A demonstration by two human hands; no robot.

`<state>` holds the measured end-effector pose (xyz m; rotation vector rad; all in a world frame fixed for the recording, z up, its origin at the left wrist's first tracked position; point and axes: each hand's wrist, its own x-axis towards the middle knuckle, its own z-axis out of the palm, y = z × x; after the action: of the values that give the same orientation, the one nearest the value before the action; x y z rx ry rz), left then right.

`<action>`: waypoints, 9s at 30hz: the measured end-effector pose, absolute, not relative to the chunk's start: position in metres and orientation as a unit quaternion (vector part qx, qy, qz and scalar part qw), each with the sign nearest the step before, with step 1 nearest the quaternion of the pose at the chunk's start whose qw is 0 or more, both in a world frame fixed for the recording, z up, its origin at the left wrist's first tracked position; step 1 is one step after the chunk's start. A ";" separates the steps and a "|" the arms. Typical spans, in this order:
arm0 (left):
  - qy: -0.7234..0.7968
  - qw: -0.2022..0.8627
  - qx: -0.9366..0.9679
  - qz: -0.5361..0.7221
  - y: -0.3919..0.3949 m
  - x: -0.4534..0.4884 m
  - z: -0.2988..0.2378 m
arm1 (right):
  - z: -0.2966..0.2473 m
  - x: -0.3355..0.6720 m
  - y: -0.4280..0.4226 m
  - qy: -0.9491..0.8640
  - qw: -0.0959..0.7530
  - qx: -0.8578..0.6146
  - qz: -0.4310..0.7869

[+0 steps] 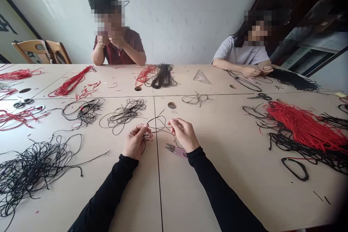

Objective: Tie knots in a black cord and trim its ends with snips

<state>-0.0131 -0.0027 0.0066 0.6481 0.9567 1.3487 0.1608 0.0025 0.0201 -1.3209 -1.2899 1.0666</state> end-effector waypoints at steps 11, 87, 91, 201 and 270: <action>0.436 0.607 0.325 0.580 -0.004 -0.012 0.006 | 0.019 0.154 -0.003 -0.632 0.511 -0.556 0.174; 0.333 0.750 0.118 0.560 -0.014 0.007 0.021 | 0.028 0.189 0.010 -0.637 0.382 -0.497 0.448; 0.310 0.793 0.107 0.514 -0.025 0.024 0.022 | 0.020 0.190 0.017 -0.601 0.478 -0.477 0.428; 0.351 0.695 0.255 0.574 -0.010 0.021 0.000 | 0.013 0.149 0.001 -0.636 0.463 -0.480 0.388; 0.422 0.577 0.404 0.570 -0.007 0.011 -0.003 | 0.002 0.162 0.011 -0.545 0.453 -0.453 0.541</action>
<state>0.0113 -0.0071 -0.0032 0.9463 0.9877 1.3340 0.1618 0.0106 0.0021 -1.1175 -1.3463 1.3367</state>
